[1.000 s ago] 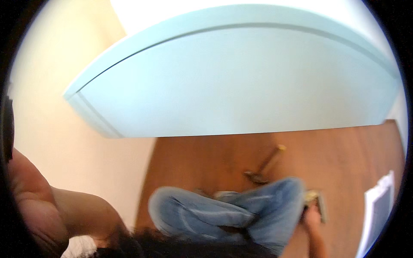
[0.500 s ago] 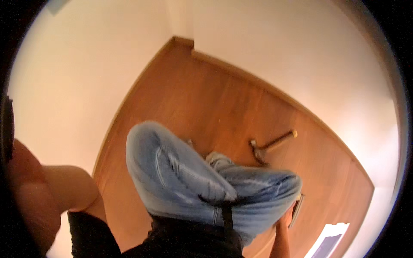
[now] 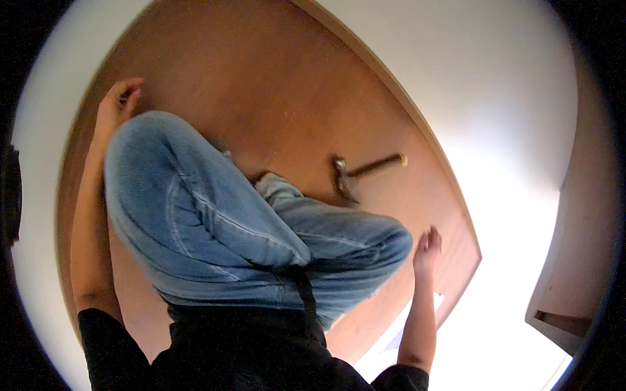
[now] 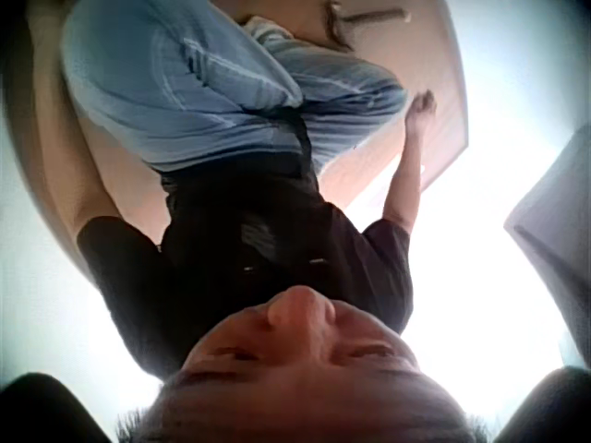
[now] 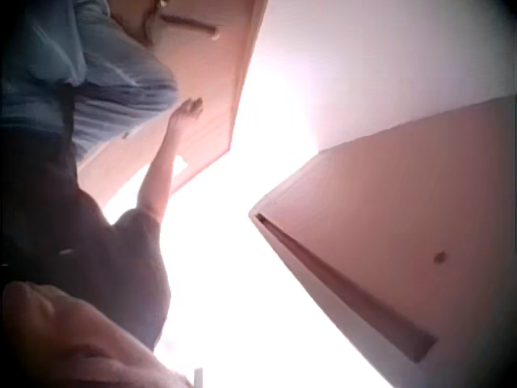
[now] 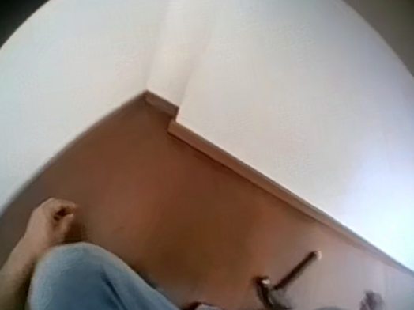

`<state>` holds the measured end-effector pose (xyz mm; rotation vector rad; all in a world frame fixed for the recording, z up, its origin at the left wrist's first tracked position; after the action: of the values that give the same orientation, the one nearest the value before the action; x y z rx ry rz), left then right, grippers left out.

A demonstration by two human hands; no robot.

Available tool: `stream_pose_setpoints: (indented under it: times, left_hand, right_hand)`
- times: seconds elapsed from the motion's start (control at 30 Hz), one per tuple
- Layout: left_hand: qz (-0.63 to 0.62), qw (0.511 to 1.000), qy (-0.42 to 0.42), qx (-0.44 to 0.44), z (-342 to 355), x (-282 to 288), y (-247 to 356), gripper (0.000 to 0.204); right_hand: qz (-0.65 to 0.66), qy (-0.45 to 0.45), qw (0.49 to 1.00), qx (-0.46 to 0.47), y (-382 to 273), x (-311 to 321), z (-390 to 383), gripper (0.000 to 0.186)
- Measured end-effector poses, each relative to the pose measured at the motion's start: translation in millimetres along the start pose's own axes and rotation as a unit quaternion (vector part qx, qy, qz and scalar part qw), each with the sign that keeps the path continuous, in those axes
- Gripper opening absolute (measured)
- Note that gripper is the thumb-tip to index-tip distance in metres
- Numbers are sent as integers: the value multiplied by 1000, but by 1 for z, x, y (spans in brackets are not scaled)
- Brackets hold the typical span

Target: The person installs baseboard trim along a wall by positioning the wood, using a pneumatic nail gun to secure it, and then hammering the trim into place.

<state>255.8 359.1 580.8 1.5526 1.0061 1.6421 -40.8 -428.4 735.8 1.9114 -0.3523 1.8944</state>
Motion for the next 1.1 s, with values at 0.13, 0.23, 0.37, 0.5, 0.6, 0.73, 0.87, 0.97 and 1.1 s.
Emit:
stream_pose_setpoints:
  times: [0.13,0.23,0.37,0.5,0.6,0.73,0.87,0.97,1.1]
  left_hand:
    - [-8,997,44,66,-4,-52,-63,22]
    - [6,992,89,89,-14,-44,-56,20]
    - [83,988,121,-45,-10,-21,-66,20]
    - [148,987,61,11,20,-17,-54,21]
    - [83,996,-17,-15,62,-29,-33,22]
    - [185,978,-79,-59,148,-70,56,27]
    - [270,946,-101,-149,252,-140,123,31]
    - [306,935,-70,-166,322,-158,114,40]
    - [305,918,-59,-248,355,-193,125,43]
  right_hand:
    - [-44,-50,987,149,-129,15,46,38]
    - [-74,-117,963,232,-220,-13,66,43]
    - [-118,-168,932,299,-281,-46,75,47]
    - [-237,-235,879,342,-262,-100,79,51]
    - [-222,-238,877,355,-259,-123,77,50]
    - [-208,-214,877,376,-266,-144,80,38]
    - [-170,-205,892,366,-268,-143,87,27]
    - [-149,-175,894,383,-285,-138,94,28]
    - [-127,-188,907,355,-279,-137,98,29]
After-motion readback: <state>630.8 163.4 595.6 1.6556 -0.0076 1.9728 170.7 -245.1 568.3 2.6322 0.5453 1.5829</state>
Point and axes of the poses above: each hand's wrist, its own z-axis towards the middle knuckle, its own x-axis out of the back of the hand, y = z × x, the point moved 10 cm from there along z, towards the middle knuckle, and after that the axes turned 9 degrees about -z, right-handed, at the moved point
